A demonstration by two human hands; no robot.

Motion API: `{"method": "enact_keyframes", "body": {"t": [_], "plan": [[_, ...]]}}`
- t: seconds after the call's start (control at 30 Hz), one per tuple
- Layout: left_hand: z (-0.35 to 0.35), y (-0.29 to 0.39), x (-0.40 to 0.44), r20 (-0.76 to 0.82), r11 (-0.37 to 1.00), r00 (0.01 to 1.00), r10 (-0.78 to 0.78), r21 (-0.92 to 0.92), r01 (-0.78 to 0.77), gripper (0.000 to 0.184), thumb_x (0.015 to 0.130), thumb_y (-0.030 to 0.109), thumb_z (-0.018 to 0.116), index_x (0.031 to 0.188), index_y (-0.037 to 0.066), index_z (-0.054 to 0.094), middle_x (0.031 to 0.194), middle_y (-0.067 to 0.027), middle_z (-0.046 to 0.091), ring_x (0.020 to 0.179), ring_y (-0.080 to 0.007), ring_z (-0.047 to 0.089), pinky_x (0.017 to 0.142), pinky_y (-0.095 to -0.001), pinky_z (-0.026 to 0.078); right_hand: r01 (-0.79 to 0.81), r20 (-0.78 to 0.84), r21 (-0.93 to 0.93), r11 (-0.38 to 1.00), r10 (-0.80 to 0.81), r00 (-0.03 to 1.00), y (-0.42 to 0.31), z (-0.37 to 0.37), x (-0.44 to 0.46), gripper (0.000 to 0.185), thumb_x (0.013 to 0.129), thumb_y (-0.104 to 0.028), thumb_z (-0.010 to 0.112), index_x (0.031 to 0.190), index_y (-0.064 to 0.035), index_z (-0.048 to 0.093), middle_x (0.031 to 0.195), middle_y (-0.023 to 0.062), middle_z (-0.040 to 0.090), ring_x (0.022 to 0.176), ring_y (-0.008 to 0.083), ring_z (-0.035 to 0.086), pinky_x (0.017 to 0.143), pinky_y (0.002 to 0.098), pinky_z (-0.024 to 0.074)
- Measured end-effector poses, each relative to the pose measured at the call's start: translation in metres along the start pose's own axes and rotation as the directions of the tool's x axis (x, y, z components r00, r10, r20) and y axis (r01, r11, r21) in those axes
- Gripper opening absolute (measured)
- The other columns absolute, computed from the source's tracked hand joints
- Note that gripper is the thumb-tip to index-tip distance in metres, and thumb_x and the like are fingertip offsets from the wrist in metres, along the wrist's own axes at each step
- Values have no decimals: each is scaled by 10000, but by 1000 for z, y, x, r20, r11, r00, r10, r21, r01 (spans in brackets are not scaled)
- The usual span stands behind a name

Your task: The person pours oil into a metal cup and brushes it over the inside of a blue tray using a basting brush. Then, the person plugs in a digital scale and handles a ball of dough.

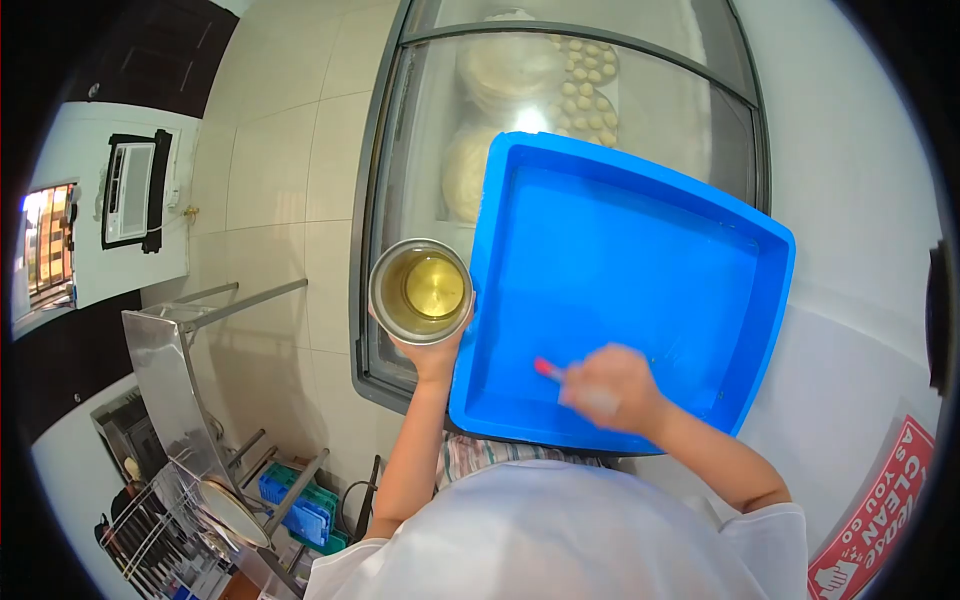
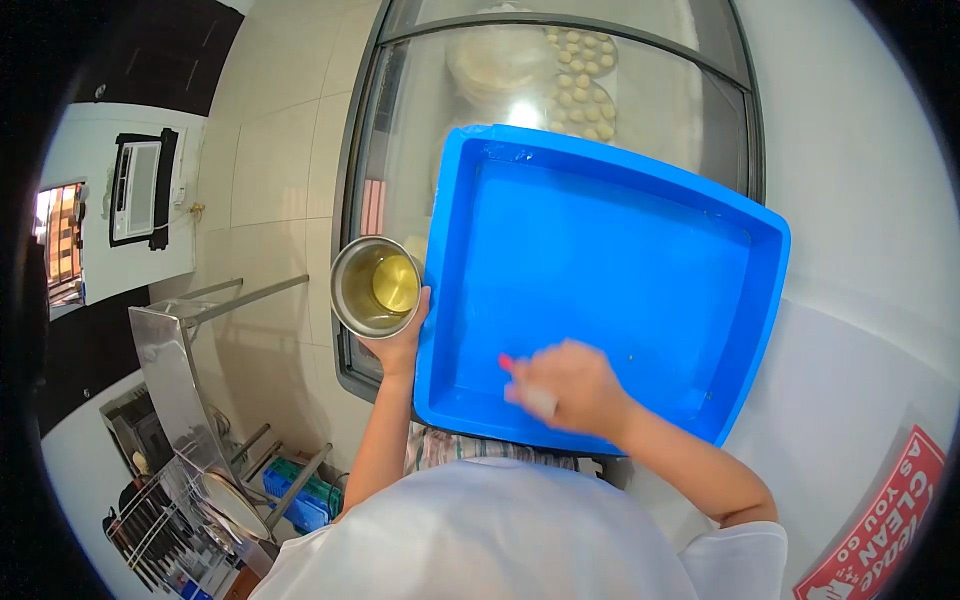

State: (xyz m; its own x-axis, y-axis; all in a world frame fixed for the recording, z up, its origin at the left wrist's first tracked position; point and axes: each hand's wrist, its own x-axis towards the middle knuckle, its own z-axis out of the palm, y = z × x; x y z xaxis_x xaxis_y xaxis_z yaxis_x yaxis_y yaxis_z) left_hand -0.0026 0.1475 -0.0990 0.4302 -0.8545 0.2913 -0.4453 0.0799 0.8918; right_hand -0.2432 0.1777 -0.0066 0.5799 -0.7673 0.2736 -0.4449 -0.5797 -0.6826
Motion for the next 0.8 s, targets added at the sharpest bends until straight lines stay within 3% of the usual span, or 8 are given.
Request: {"method": "enact_keyframes", "body": {"t": [0.07, 0.13, 0.4, 0.5, 0.6, 0.63, 0.7, 0.8], "plan": [[1, 4, 5, -21, 998, 998, 65, -3, -65, 765, 591, 155, 874, 1216, -8, 465, 1165, -114, 550, 1048, -221, 548, 931, -357, 436, -247, -344, 300, 921, 346, 873, 26, 11, 30, 73, 811, -95, 675, 842, -50, 626, 797, 57, 647, 665, 144, 612, 564, 313, 473], [-1, 4, 4, -25, 998, 998, 50, 43, -49, 764, 592, 156, 874, 1215, -13, 466, 1166, -119, 550, 1049, -222, 548, 930, -359, 437, -401, -492, 323, 857, 514, 703, 45, 12, 74, 69, 840, -64, 642, 892, -23, 621, 770, 88, 649, 679, 132, 635, 575, 294, 503], [-3, 8, 4, 12, 996, 997, -75, 38, 75, 792, 591, 174, 880, 1227, -30, 455, 1192, -143, 541, 1063, -233, 540, 951, -381, 418, -599, -802, 330, 730, 551, 229, 96, -54, -4, 115, 884, -135, 612, 940, -35, 615, 745, 59, 650, 629, 102, 632, 525, 235, 485], [-6, 13, 9, 38, 997, 999, -4, 76, 1, 825, 589, 176, 882, 1250, -23, 432, 1211, -142, 530, 1084, -235, 527, 973, -384, 397, -742, -859, 98, 664, 432, 274, 91, -108, -62, 134, 884, -147, 615, 939, -26, 625, 731, 78, 647, 652, 109, 630, 543, 254, 483], [-5, 20, 11, 61, 987, 992, 110, 110, -117, 860, 587, 176, 884, 1276, -14, 404, 1233, -141, 516, 1111, -236, 511, 1000, -386, 370, -815, -787, -304, 493, 353, 507, 80, -133, -92, 144, 877, -144, 623, 940, -15, 633, 744, 107, 647, 676, 155, 634, 580, 280, 483], [-5, 22, 11, 70, 981, 989, 133, 135, -141, 872, 588, 175, 883, 1285, -10, 392, 1244, -141, 507, 1121, -239, 504, 1010, -388, 356, -815, -786, -307, 492, 351, 508, 72, -130, -96, 144, 877, -144, 623, 940, -15, 633, 744, 107, 647, 676, 155, 634, 580, 280, 483], [-4, 26, 13, 93, 963, 979, 180, 185, -194, 895, 590, 173, 882, 1303, -1, 369, 1267, -142, 491, 1142, -245, 491, 1032, -392, 330, -730, -616, -512, 453, 399, 680, 49, -116, -104, 148, 868, -132, 627, 955, -12, 638, 806, 129, 652, 713, 194, 635, 628, 292, 487], [-2, 30, 14, 87, 969, 981, 176, 162, -188, 883, 594, 174, 879, 1296, 0, 373, 1265, -143, 490, 1138, -254, 494, 1034, -400, 327, -782, -618, -305, 544, 511, 597, 28, -116, -101, 142, 864, -119, 626, 960, -15, 639, 856, 129, 654, 742, 225, 637, 653, 290, 489]]}}
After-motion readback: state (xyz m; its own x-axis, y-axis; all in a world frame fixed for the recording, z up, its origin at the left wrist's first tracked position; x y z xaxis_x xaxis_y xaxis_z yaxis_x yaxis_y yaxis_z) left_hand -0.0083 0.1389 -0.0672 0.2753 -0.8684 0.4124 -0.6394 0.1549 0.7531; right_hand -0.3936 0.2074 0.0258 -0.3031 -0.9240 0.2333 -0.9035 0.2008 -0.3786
